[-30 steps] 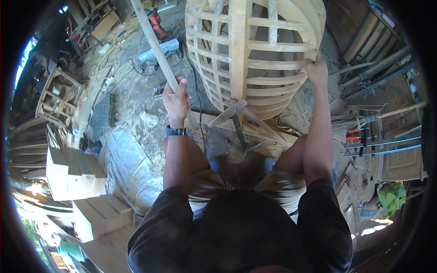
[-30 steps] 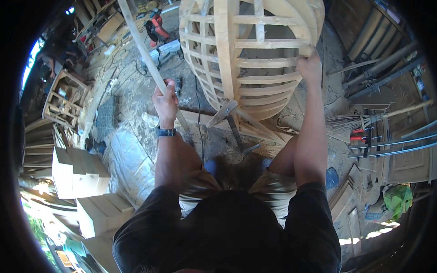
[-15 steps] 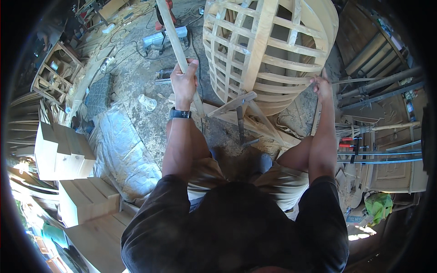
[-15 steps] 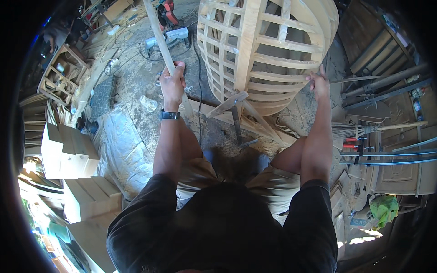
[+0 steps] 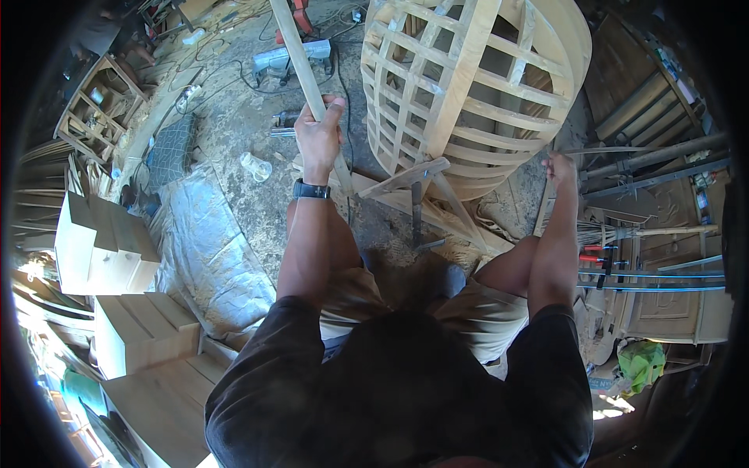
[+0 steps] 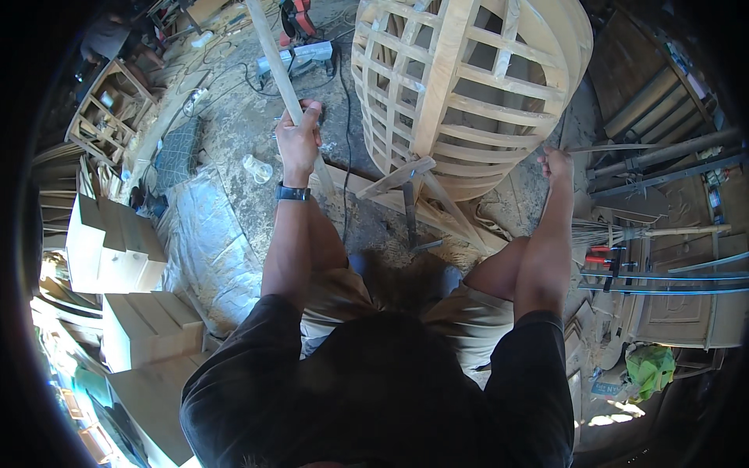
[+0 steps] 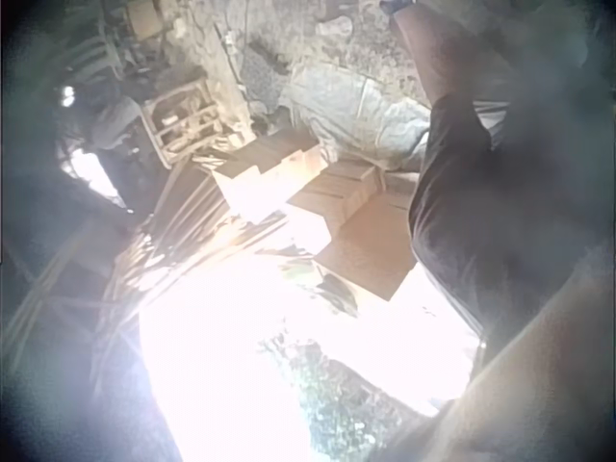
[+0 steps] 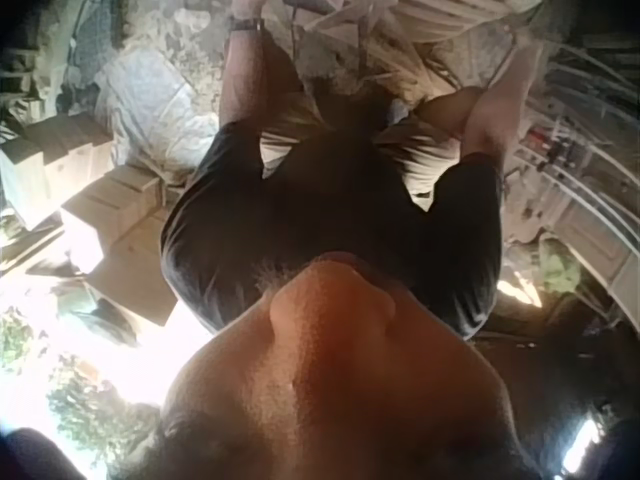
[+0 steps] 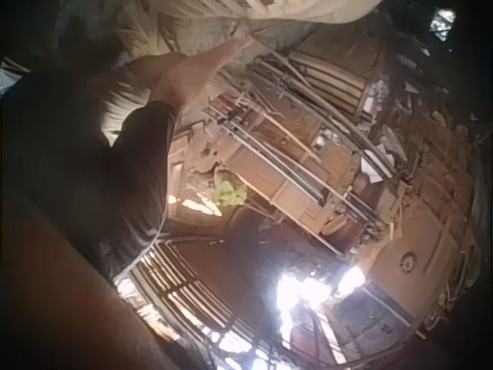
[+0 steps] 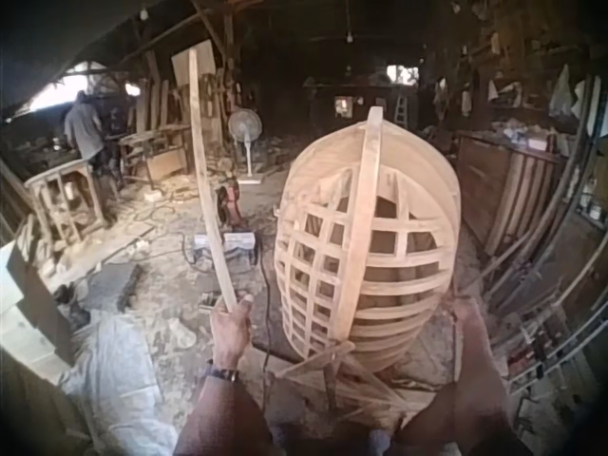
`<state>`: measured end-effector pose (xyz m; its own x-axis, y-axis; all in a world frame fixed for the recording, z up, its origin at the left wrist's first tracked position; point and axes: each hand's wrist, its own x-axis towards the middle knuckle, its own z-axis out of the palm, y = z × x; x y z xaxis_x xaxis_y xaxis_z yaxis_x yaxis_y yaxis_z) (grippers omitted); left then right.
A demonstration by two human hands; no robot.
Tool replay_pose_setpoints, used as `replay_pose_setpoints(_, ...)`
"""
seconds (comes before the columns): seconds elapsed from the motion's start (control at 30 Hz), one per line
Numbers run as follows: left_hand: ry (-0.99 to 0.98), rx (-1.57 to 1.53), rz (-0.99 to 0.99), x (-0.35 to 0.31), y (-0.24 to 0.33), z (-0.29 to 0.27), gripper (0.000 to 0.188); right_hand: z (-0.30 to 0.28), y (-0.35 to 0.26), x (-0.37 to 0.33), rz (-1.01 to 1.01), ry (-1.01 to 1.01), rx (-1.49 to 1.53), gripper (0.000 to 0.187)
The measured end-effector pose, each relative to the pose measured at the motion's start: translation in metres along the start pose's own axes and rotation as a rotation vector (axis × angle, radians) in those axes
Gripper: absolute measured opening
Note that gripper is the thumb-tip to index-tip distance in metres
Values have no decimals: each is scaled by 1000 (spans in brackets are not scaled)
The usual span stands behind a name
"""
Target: The person constructs a curved wooden furniture piece by measuring a slat with a square, marking it with a pencil, and positioning it against the circular frame.
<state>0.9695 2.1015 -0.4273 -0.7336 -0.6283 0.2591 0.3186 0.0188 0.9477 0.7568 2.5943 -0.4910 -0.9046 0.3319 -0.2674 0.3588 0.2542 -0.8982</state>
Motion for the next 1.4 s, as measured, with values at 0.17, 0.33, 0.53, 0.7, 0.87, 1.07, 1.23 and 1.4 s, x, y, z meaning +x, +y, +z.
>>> replay_pose_setpoints(0.17, -2, -7, 14, 1, -2, 3, 23, -18, 23, 25, -60, 69, 153, 17)
replay_pose_setpoints(0.33, 9, 12, 18, 0, -2, 4, 24, -21, 16, 21, -27, 140, 242, 22)
replay_pose_setpoints(0.53, 3, 31, 17, -1, -2, 5, 23, -22, 10, 13, -50, 152, 304, 15)
replay_pose_setpoints(0.7, 0, 50, 17, -1, -2, 6, 24, -28, 11, 14, -10, 195, 313, 9)
replay_pose_setpoints(0.87, -4, 51, 28, -3, 0, 8, 26, -31, 16, 16, 1, 182, 304, 5)
replay_pose_setpoints(1.07, -12, 76, 29, -5, 2, 9, 27, -34, 18, 21, -33, 158, 334, 6)
replay_pose_setpoints(1.23, -21, 73, 49, -3, -1, 6, 28, -33, 16, 20, -56, 150, 334, 6)
replay_pose_setpoints(1.4, -27, 93, 60, -3, -2, 6, 28, -31, 15, 22, -82, 168, 339, 7)
